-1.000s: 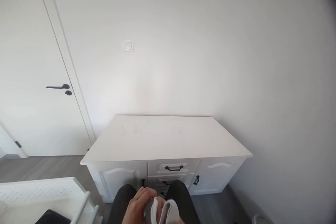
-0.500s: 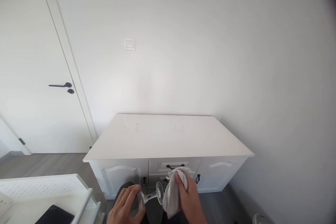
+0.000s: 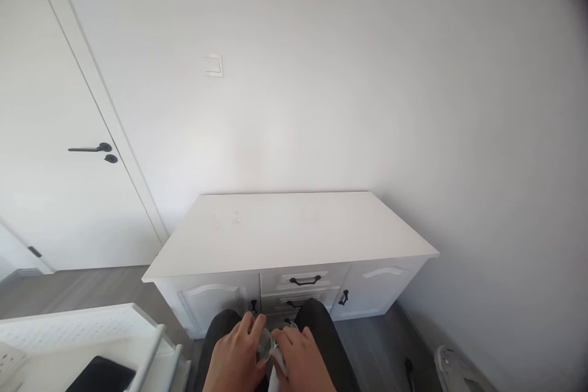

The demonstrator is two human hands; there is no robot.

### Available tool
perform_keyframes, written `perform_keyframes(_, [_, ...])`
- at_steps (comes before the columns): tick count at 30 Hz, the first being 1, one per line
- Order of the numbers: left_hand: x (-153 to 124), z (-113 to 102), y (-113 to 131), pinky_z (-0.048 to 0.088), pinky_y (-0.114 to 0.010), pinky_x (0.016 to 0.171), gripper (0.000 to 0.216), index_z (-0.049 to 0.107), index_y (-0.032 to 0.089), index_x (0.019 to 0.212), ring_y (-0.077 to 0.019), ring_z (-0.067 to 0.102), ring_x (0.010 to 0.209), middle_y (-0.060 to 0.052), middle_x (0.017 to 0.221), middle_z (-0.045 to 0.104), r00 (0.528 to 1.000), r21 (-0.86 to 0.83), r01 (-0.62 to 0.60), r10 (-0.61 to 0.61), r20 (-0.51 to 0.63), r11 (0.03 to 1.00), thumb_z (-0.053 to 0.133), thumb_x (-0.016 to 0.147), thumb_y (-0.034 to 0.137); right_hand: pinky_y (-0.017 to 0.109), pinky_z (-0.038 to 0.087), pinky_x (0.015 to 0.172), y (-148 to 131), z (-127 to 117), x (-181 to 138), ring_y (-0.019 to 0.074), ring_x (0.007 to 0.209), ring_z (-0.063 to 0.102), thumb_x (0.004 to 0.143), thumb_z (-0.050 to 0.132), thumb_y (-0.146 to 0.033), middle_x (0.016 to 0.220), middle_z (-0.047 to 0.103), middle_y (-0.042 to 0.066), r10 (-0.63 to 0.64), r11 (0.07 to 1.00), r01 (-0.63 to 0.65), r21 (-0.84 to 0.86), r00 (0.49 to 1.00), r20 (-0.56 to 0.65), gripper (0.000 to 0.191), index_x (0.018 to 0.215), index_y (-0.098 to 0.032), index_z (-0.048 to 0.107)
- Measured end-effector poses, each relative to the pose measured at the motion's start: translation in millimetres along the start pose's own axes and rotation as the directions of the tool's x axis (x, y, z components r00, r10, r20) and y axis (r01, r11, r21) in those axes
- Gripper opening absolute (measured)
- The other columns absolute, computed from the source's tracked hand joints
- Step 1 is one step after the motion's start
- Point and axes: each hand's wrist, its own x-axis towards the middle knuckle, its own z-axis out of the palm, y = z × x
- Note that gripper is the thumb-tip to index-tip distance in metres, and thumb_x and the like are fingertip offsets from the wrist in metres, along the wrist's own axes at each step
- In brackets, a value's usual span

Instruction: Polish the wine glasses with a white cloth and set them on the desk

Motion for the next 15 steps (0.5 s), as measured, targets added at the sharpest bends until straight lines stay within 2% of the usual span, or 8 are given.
perform_keyframes(3, [-1,-6,10,0.06,-0.036,0.085,0.05,0.069,0.024,0.134,-0.0289,0.074,0.109,-0.009,0.12,0.074,0.994,-0.002,-0.07,0.07,-0.079,0.998,0.065,0.085,0.013,0.052,0.04,0.099,1,-2,1,0.0319,0.104,0.069,0.093,0.055,-0.016,0.102,0.076,0.01,0.034,0.999,-0.038,-0.027,0.992,-0.12,0.021,0.101,-0.022,0.074])
perform_keyframes(5, [0,-8,14,0.06,-0.036,0.087,0.056,0.069,0.026,0.134,-0.0288,0.072,0.112,-0.008,0.118,0.075,0.98,-0.035,-0.125,0.118,-0.158,0.992,0.066,0.082,0.007,0.047,0.04,0.096,5,-2,3,0.0285,0.102,0.068,0.093,0.06,-0.017,0.101,0.075,0.008,0.035,0.999,-0.038,-0.008,0.972,-0.232,0.017,0.097,-0.024,0.075])
perform_keyframes(6, [0,-9,15,0.06,-0.034,0.088,0.06,0.068,0.029,0.135,-0.0281,0.072,0.112,-0.007,0.12,0.075,0.97,-0.09,-0.154,0.134,-0.203,0.984,0.068,0.08,0.006,0.045,0.039,0.094,8,-3,5,0.0272,0.1,0.068,0.092,0.062,-0.017,0.101,0.074,0.007,0.04,0.999,-0.039,0.009,0.956,-0.291,0.016,0.096,-0.025,0.075])
perform_keyframes(8, [1,-10,14,0.061,-0.03,0.082,0.065,0.063,0.034,0.14,-0.0239,0.074,0.102,-0.004,0.125,0.075,0.953,-0.305,-0.205,0.118,-0.281,0.93,0.072,0.08,0.01,0.043,0.04,0.093,17,-5,10,0.0257,0.095,0.068,0.093,0.063,-0.018,0.096,0.075,0.007,0.05,0.998,-0.034,0.048,0.92,-0.389,0.015,0.093,-0.025,0.076])
perform_keyframes(10, [0,-10,10,0.061,-0.027,0.072,0.06,0.057,0.034,0.142,-0.0181,0.073,0.079,-0.003,0.116,0.076,0.946,-0.587,-0.206,0.008,-0.323,0.783,0.074,0.085,0.025,0.042,0.041,0.092,32,-13,19,0.026,0.093,0.069,0.095,0.06,-0.021,0.092,0.076,0.007,0.065,0.996,-0.028,0.088,0.89,-0.451,0.018,0.089,-0.023,0.077])
perform_keyframes(12, [-3,-6,2,0.059,-0.027,0.065,0.047,0.058,0.03,0.134,-0.0164,0.067,0.063,-0.001,0.094,0.075,0.938,-0.788,-0.153,-0.163,-0.306,0.596,0.07,0.091,0.044,0.04,0.045,0.092,56,-28,32,0.0272,0.096,0.07,0.098,0.058,-0.028,0.096,0.078,0.008,0.104,0.99,-0.043,0.135,0.869,-0.484,0.022,0.095,-0.022,0.078])
perform_keyframes(13, [-5,-3,-3,0.059,-0.028,0.063,0.043,0.061,0.028,0.126,-0.0174,0.067,0.062,0.001,0.083,0.072,0.925,-0.842,-0.125,-0.245,-0.29,0.525,0.068,0.091,0.052,0.039,0.048,0.09,70,-37,41,0.0271,0.096,0.071,0.1,0.056,-0.031,0.098,0.078,0.009,0.146,0.983,-0.068,0.169,0.851,-0.505,0.024,0.101,-0.022,0.078])
perform_keyframes(15, [-10,4,-14,0.056,-0.028,0.059,0.044,0.064,0.027,0.11,-0.0202,0.067,0.063,0.002,0.069,0.065,0.902,-0.891,-0.074,-0.351,-0.251,0.449,0.069,0.086,0.063,0.038,0.053,0.088,102,-57,62,0.0265,0.096,0.073,0.102,0.057,-0.037,0.101,0.079,0.009,0.255,0.958,-0.135,0.252,0.803,-0.539,0.027,0.109,-0.02,0.077])
